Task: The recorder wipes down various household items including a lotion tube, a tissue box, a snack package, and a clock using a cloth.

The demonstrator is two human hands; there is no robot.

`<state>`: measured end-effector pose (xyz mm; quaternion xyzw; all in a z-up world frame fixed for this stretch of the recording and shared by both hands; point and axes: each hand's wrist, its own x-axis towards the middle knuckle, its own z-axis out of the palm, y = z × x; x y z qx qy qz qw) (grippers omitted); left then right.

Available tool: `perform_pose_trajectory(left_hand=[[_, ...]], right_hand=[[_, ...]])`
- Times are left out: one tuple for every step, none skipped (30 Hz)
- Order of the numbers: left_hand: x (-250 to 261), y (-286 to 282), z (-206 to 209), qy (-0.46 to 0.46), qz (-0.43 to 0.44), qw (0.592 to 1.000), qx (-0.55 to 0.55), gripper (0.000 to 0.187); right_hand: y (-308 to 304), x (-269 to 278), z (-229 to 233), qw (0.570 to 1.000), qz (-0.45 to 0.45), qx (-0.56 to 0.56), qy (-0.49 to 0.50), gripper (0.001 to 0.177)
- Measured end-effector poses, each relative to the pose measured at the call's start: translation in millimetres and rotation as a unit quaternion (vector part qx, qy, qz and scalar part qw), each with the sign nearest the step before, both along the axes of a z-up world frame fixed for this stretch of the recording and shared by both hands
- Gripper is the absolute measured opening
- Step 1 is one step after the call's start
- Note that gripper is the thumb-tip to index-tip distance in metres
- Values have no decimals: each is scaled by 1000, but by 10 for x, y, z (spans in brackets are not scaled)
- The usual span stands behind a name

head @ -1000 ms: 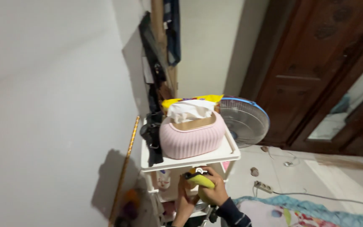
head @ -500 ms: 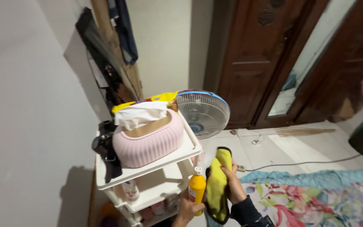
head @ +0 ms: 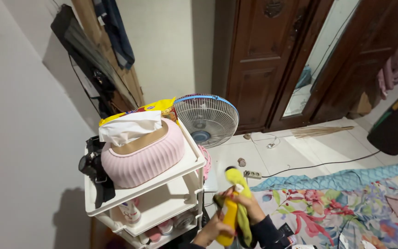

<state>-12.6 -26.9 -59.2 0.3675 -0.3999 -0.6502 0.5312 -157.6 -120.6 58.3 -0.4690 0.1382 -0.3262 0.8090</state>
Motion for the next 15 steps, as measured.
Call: perform_pose_trajectory(left_hand=[[-76,51,329,-1,0,1000,1,55],[-160,114,653,-193,116,974,-6,49],[-243,176,979,-376,226,899,-10,43],[-215,156,857,-377,229,897,-12,43],[-187,135,737,-306,175,933,-76,41],[-177,132,610,-231,117,956,-137,40],[-99,87,538,-231,119,956,-137,40],[-60,104,444,-35,-22,999,-33,44],[-21,124,347,166,-160,970,73,49],[-48,144,366,166,-156,971,72,49],[-76,165,388,277,-197,936,87,56],[-114,182,413,384,-238,887,101,64],[-86,116,199,384,-236,887,99,64],[-59,58,-22,329,-198,919,91,68],[-33,-1,-244,272,-158,946,83,74]], right_hand=[[-81,14,-99,1000,0,1,-1,33],[-154,27,-201,994,-81,25,68,31],[-225,41,-302,977,-159,49,136,30],[-189,37,-166,977,-156,46,134,30],[-152,31,-29,982,-139,36,122,31],[-96,3,100,986,-123,28,112,40],[-122,-7,158,986,-121,26,111,40],[-99,-47,191,998,-34,30,47,27],[-75,-85,224,998,54,35,-18,18],[-79,-74,175,998,58,35,-18,18],[-80,-64,128,995,72,58,-36,18],[-81,-67,85,992,83,80,-55,19],[-123,-48,53,992,85,80,-55,19],[-151,-35,11,996,53,67,-36,22],[-183,-23,-32,998,21,54,-16,26]])
